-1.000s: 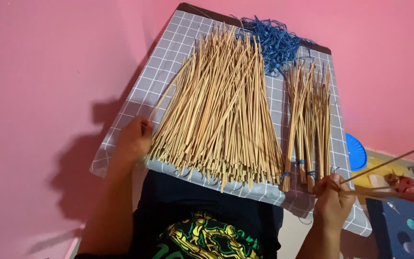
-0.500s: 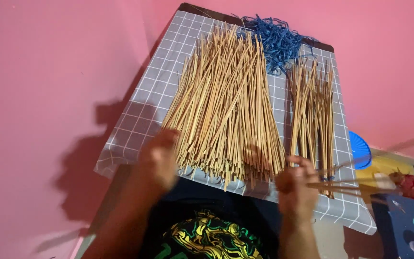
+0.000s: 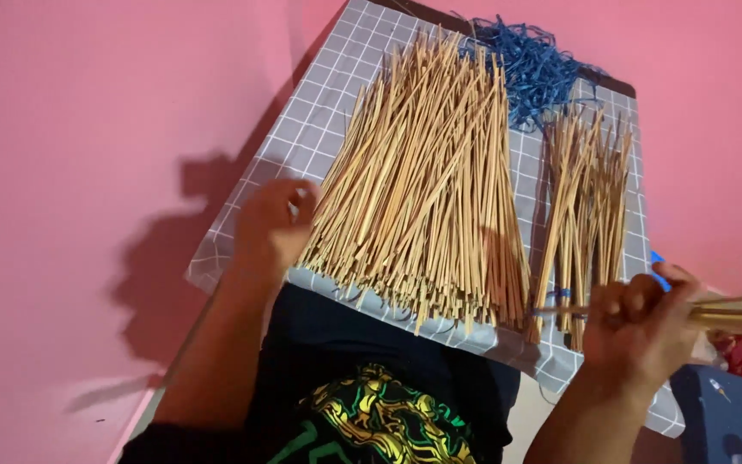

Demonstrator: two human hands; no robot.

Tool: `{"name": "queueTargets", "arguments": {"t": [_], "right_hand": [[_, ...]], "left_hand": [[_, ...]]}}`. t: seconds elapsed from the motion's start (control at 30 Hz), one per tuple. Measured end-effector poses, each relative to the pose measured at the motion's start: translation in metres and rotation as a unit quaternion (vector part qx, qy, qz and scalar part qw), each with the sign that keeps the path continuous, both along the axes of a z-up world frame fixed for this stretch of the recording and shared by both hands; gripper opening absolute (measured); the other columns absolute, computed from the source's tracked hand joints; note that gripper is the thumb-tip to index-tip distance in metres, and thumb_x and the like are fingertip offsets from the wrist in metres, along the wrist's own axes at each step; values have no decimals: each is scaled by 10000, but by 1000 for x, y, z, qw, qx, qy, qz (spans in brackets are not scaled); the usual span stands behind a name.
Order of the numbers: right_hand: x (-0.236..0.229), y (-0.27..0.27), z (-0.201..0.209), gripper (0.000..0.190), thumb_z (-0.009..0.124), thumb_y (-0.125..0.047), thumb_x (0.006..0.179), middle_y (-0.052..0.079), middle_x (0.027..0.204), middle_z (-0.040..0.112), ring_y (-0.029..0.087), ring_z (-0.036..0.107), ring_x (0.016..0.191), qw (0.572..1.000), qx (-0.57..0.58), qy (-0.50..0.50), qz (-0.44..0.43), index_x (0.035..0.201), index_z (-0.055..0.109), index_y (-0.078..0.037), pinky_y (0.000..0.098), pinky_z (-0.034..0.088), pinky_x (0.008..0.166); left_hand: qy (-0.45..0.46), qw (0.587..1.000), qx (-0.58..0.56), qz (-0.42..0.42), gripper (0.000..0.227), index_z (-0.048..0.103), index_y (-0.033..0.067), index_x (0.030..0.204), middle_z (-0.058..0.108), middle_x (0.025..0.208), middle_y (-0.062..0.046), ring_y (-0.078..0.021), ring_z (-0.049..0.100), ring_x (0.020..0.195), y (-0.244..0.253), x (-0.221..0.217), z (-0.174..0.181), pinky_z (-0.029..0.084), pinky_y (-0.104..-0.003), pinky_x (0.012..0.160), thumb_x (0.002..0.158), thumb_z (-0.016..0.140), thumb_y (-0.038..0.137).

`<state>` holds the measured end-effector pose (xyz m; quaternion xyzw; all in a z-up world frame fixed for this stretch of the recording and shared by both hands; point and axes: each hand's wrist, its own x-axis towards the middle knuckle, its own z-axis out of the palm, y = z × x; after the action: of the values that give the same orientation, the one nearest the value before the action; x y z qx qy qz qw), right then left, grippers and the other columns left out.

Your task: Tying small bundles of thin wooden sticks together using blue plastic string.

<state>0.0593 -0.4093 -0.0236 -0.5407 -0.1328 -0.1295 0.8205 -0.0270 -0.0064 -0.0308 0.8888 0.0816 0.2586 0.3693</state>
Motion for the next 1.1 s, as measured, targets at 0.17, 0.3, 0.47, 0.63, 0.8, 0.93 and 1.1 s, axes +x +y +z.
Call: {"name": "queueTargets", "arguments": {"t": [0.17, 0.3, 0.47, 0.63, 0.8, 0.93, 1.1], "right_hand": [[1, 43, -31, 302, 613, -467, 1028, -60, 608, 420, 47, 325, 507, 995, -43, 70, -52, 856, 629, -219, 210, 293, 495], [-4, 74, -51, 312, 525, -192, 1079, 26, 517, 472, 83, 383, 422, 971, -234, 59, 7, 884, 709, -33, 218, 344, 428], [-7, 70, -40, 369, 440, -143, 1123, 33, 437, 448, 82, 361, 351, 971, -229, 68, 8, 897, 710, -31, 221, 322, 399], [0, 53, -54, 381, 431, -129, 1116, 59, 443, 422, 114, 357, 359, 983, -176, 46, 6, 880, 694, 15, 257, 310, 411], [-5, 52, -59, 365, 433, -103, 1106, 73, 458, 430, 108, 376, 391, 989, -140, 33, 13, 874, 675, 41, 245, 306, 458], [-10, 55, -56, 363, 436, -95, 1107, 82, 466, 435, 103, 364, 402, 992, -119, 28, 20, 871, 668, 55, 245, 310, 468], [-12, 54, -59, 349, 438, -90, 1096, 72, 471, 427, 97, 368, 405, 994, -101, 31, 22, 872, 661, 58, 242, 309, 466]], "left_hand": [[269, 962, 9, 46, 616, 778, 84, 970, 762, 939, -199, -494, 691, 1017, 14, 31, -7, 515, -568, 922, 954, 360, 536], [293, 956, 14, -6, 457, 795, 177, 1043, 778, 992, -127, -386, 699, 1075, 22, 41, -38, 543, -475, 940, 891, 566, 542], [273, 962, 10, 0, 385, 782, 135, 1029, 758, 943, -195, -471, 698, 1016, 42, 50, -78, 538, -543, 933, 922, 526, 402], [258, 963, -78, 24, 365, 662, 117, 1107, 746, 907, -174, -410, 696, 1040, 16, 15, -15, 518, -540, 904, 964, 539, 430], [256, 963, -79, 12, 420, 663, 84, 1154, 721, 1037, -257, -479, 638, 1114, -3, 8, 15, 474, -605, 955, 981, 422, 382], [264, 963, -56, 22, 572, 723, 95, 1079, 738, 1012, -231, -510, 650, 1086, -1, 20, 3, 495, -607, 951, 976, 387, 547], [260, 965, 1, 39, 482, 718, 118, 1092, 732, 990, -200, -474, 675, 1040, 19, 14, -15, 511, -588, 925, 967, 466, 510]]}}
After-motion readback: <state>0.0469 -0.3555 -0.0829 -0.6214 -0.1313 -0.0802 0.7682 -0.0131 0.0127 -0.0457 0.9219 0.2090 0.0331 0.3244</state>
